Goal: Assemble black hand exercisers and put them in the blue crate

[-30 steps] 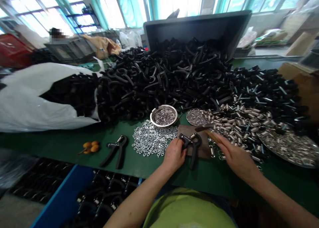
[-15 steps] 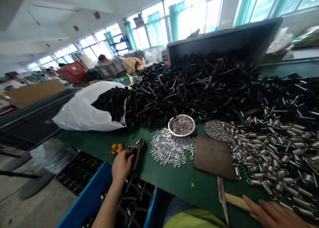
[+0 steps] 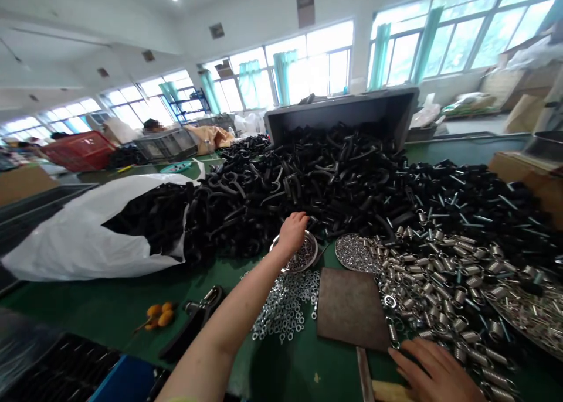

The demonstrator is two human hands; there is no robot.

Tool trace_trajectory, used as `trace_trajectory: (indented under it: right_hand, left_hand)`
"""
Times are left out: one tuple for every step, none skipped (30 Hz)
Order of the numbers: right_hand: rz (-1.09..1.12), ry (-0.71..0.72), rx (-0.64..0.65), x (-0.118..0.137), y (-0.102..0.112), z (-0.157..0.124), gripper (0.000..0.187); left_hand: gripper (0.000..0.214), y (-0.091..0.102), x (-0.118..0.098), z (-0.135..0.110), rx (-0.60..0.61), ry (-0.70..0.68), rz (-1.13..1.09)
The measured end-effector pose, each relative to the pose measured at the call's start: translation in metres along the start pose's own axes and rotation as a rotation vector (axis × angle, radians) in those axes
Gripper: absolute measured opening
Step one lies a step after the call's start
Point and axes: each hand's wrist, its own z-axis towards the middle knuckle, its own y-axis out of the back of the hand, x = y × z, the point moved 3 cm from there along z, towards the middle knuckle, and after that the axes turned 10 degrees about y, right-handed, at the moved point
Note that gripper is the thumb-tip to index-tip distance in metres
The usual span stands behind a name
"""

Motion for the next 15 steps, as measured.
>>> trace_trajectory:
  right_hand:
    - [0.020, -0.022, -0.003, -0.002, -0.001, 0.001, 0.035]
    - [0.045, -0.053, 0.003, -0.005, -0.003, 0.002, 0.039]
    - [0.072, -0.090, 0.006, -0.008, -0.003, 0.003, 0.041]
    - [0.099, -0.132, 0.010, -0.012, -0.002, 0.005, 0.042]
    - [0.122, -0.174, 0.012, -0.016, -0.001, 0.006, 0.040]
    - [0.139, -0.212, 0.008, -0.020, 0.000, 0.008, 0.038]
    - [0.152, -0.247, 0.005, -0.026, 0.002, 0.010, 0.036]
    - [0.164, -0.278, 0.012, -0.032, 0.003, 0.012, 0.035]
    - [0.173, -0.306, 0.026, -0.039, 0.004, 0.014, 0.033]
    - [0.180, -0.337, 0.045, -0.047, 0.005, 0.015, 0.032]
    - [0.181, -0.366, 0.062, -0.057, 0.005, 0.016, 0.031]
    - [0.177, -0.395, 0.078, -0.067, 0.006, 0.016, 0.030]
    - [0.165, -0.428, 0.092, -0.078, 0.006, 0.016, 0.028]
    - [0.145, -0.464, 0.108, -0.091, 0.006, 0.015, 0.027]
    - [0.119, -0.501, 0.126, -0.105, 0.006, 0.015, 0.025]
  left_hand:
    - [0.032, -0.007, -0.008, 0.019, 0.012, -0.010, 0.008]
    - [0.031, -0.014, -0.014, 0.036, 0.026, -0.012, 0.018]
    - [0.029, -0.020, -0.018, 0.050, 0.041, -0.007, 0.031]
    - [0.027, -0.025, -0.021, 0.061, 0.055, 0.001, 0.044]
    - [0.026, -0.029, -0.023, 0.070, 0.069, 0.009, 0.056]
    - [0.025, -0.032, -0.025, 0.077, 0.081, 0.016, 0.067]
    - [0.025, -0.033, -0.026, 0.081, 0.092, 0.020, 0.075]
    - [0.025, -0.032, -0.027, 0.084, 0.101, 0.021, 0.081]
    - [0.024, -0.030, -0.027, 0.086, 0.106, 0.023, 0.084]
    - [0.024, -0.026, -0.026, 0.086, 0.106, 0.026, 0.084]
    - [0.024, -0.020, -0.024, 0.084, 0.101, 0.032, 0.082]
    - [0.024, -0.013, -0.021, 0.081, 0.090, 0.042, 0.079]
    - [0.023, -0.005, -0.016, 0.077, 0.077, 0.053, 0.076]
    - [0.021, 0.003, -0.010, 0.070, 0.065, 0.071, 0.067]
    - [0.020, 0.011, -0.004, 0.062, 0.058, 0.097, 0.048]
